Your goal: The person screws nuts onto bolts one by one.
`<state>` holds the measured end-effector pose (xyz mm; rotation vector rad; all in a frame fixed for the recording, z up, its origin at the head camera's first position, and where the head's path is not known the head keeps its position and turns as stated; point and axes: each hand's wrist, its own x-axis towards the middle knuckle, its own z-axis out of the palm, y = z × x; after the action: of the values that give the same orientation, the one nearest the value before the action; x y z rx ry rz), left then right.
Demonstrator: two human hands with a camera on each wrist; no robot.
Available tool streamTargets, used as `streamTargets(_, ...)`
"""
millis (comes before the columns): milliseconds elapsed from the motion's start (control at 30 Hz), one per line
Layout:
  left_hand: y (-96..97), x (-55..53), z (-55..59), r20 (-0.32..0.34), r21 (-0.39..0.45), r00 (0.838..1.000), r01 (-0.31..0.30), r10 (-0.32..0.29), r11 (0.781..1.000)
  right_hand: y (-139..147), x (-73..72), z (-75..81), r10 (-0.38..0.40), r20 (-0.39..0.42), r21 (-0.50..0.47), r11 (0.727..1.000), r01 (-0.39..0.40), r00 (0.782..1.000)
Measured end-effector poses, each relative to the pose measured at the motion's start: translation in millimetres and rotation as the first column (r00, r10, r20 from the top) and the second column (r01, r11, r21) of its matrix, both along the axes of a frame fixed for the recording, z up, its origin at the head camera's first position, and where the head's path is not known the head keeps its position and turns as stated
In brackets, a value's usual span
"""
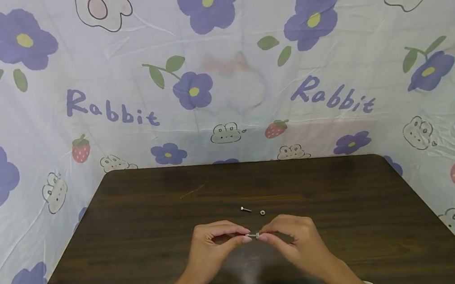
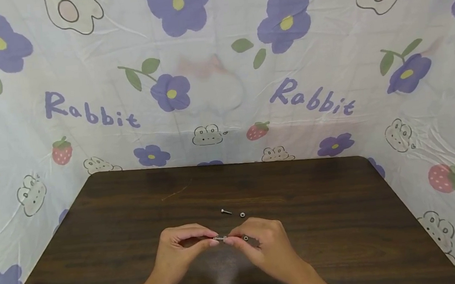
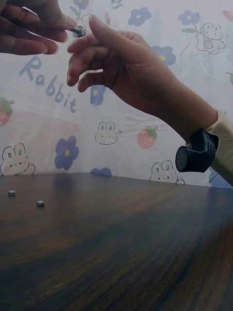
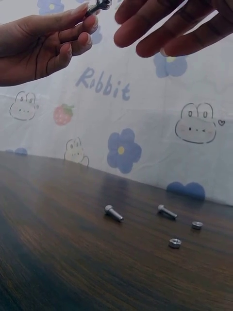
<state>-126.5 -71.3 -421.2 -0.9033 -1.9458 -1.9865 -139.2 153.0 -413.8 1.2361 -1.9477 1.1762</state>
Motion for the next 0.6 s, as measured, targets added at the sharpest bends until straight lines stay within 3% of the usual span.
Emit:
streamTargets(233,-2.1,-0.8,2.1,-0.013,-0.011,1.000,-0.027,0.027,1.000,-2.2,-1.1,0.0,0.038,-0.037,-0.035,0.999,-0.039,0.999)
streamTargets(600,-0.9,-0.3,1.2,-0.001,-0.006,1.000,-0.003,0.003,1.000,-2.8,-0.8,3.3,0.071,-0.072,-0.024,0.997,-0.073,0.995)
